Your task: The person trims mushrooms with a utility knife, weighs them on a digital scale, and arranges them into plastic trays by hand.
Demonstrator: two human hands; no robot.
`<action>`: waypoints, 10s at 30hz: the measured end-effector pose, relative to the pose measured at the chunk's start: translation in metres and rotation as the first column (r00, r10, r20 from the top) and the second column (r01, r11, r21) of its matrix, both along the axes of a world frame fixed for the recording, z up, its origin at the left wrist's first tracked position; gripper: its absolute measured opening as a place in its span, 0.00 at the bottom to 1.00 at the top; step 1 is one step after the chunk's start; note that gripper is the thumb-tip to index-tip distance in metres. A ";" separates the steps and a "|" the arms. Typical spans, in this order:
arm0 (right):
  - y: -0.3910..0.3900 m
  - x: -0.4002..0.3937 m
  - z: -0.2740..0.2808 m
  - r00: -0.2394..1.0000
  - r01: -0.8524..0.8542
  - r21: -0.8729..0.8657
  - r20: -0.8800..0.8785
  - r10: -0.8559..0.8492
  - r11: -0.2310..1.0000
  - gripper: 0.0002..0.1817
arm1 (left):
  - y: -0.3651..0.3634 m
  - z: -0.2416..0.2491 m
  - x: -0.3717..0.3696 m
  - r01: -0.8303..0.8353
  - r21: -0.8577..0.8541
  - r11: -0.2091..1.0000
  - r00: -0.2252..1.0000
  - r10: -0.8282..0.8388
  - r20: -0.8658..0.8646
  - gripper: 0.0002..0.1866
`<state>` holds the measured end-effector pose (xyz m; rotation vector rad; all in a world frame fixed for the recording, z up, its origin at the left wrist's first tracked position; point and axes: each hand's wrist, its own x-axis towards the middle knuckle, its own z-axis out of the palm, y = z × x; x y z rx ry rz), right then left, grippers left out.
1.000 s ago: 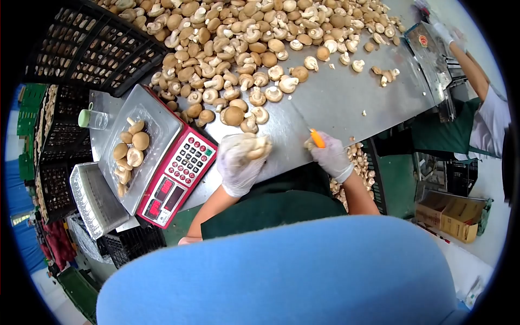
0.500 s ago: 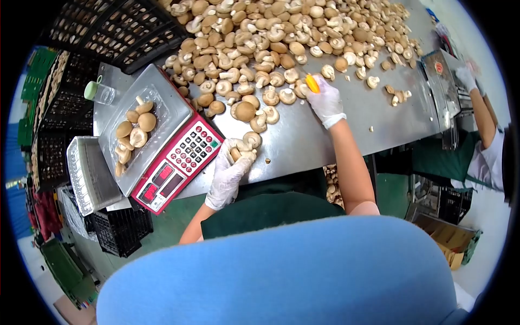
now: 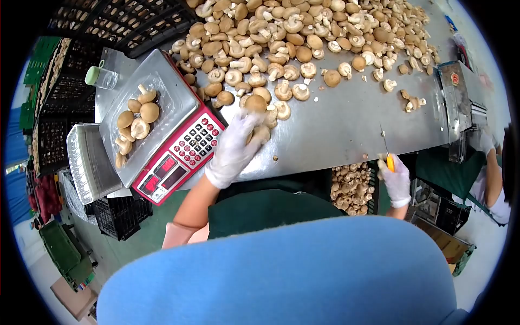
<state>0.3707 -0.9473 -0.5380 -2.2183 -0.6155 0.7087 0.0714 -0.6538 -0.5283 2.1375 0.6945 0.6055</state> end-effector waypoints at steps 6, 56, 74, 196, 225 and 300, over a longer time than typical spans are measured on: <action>0.123 -0.063 -0.030 0.946 -0.310 0.344 0.208 0.250 0.886 0.09 | 0.037 -0.013 0.022 0.159 0.426 0.890 0.918 0.025 -0.395 0.19; 0.397 -0.255 0.076 0.326 -0.903 0.406 0.445 0.834 0.136 0.38 | 0.120 0.058 -0.249 -0.602 -0.030 0.798 0.782 0.596 0.182 0.22; 0.393 -0.196 0.050 0.642 -0.411 0.813 -0.063 0.764 0.413 0.24 | 0.123 0.047 -0.280 -0.634 -0.073 0.770 0.732 0.628 0.264 0.22; 0.336 -0.153 0.014 0.832 -0.525 0.546 0.167 0.530 0.652 0.14 | 0.082 0.056 -0.237 -0.687 0.261 0.678 0.720 0.685 0.113 0.21; 0.411 -0.185 0.011 0.414 -0.886 0.073 0.568 0.711 0.457 0.08 | 0.086 0.056 -0.239 -0.388 -0.619 0.682 0.794 0.588 0.150 0.32; 0.023 0.097 0.008 0.956 0.235 0.778 -0.294 0.006 0.582 0.29 | -0.123 0.004 0.249 0.601 -0.066 0.797 0.792 -0.581 0.189 0.50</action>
